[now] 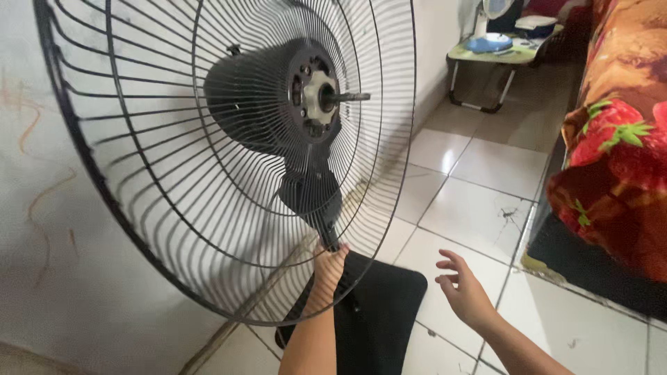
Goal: The person disassembles a standing electric fan by removing the front grille, fan blades, and rear grille. They then reassemble the fan by placing the blades back on the motor shaft, securing them with the hub cap, and reattaching both grilles.
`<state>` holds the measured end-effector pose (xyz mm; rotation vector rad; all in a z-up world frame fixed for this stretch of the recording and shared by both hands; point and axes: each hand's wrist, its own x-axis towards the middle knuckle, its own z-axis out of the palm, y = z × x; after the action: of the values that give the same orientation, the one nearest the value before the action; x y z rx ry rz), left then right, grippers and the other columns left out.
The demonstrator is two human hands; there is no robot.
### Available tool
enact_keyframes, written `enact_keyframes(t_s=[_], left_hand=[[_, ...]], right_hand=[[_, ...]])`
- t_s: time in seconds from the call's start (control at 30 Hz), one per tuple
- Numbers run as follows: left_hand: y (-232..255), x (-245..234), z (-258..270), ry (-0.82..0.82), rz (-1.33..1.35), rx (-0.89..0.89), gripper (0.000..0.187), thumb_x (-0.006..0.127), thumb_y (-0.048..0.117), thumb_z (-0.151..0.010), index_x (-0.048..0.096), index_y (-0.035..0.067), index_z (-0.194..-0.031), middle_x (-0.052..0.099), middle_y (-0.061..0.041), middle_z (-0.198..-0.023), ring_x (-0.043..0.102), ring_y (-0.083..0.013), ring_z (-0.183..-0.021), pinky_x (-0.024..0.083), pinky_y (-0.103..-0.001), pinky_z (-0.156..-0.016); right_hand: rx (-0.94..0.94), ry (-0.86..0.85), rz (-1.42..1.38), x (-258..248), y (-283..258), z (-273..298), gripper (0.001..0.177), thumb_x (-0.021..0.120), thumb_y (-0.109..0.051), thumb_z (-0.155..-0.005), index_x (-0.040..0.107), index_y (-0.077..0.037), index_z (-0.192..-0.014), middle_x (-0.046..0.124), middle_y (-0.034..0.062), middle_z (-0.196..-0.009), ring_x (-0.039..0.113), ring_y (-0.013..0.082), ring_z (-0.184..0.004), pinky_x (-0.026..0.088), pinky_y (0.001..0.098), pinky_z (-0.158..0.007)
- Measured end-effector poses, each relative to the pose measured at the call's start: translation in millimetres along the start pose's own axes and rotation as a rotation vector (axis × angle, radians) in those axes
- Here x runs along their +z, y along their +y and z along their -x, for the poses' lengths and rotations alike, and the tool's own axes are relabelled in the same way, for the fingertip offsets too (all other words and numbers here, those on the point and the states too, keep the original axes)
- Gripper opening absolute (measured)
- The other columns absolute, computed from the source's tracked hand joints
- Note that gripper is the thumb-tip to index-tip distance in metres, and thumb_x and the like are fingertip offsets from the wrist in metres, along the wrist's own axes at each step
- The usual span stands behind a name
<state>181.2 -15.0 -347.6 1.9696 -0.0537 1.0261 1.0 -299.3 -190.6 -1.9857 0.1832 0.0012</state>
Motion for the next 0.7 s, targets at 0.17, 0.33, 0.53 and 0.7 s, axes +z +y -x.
enact_keyframes(t_s=[0.17, 0.33, 0.53, 0.7], left_hand=[[-25, -15, -24, -0.312, 0.123, -0.084, 0.026, 0.076, 0.025, -0.092, 0.066, 0.001, -0.096, 0.070, -0.013, -0.082, 0.063, -0.0236, -0.071, 0.051, -0.034, -0.063], [4, -54, -24, -0.500, 0.317, -0.151, 0.025, 0.079, 0.026, -0.088, 0.066, 0.004, -0.090, 0.069, -0.008, -0.078, 0.064, -0.0221, -0.070, 0.052, -0.036, -0.063], [61, -102, -19, -0.650, 0.126, -0.255, 0.034, 0.083, 0.036, -0.082, 0.068, 0.007, -0.091, 0.070, -0.007, -0.079, 0.068, -0.0220, -0.079, 0.057, -0.042, -0.076], [110, -114, -22, -0.607, -0.022, -0.299, 0.064, 0.082, 0.034, -0.084, 0.043, 0.007, -0.128, 0.053, -0.014, -0.115, 0.056, -0.0327, -0.106, 0.050, -0.048, -0.093]], right_hand=[[-0.077, 0.026, 0.014, 20, -15, -13, 0.056, 0.057, -0.007, -0.096, 0.040, -0.018, -0.149, 0.056, 0.0086, -0.138, 0.063, 0.0210, -0.120, 0.057, 0.0377, -0.097], [-0.309, 0.170, -0.043, 31, -33, -13, 0.067, 0.059, 0.003, -0.089, 0.036, -0.015, -0.150, 0.049, 0.0117, -0.139, 0.057, 0.0217, -0.120, 0.057, 0.0382, -0.093], [-0.396, 0.234, 0.018, 20, -52, 11, 0.076, 0.061, 0.002, -0.088, 0.027, -0.015, -0.153, 0.044, 0.0146, -0.142, 0.056, 0.0245, -0.120, 0.057, 0.0400, -0.093], [-0.438, 0.271, 0.021, 7, -80, 28, 0.079, 0.061, 0.000, -0.088, 0.021, -0.014, -0.155, 0.042, 0.0156, -0.144, 0.056, 0.0251, -0.121, 0.056, 0.0400, -0.094]])
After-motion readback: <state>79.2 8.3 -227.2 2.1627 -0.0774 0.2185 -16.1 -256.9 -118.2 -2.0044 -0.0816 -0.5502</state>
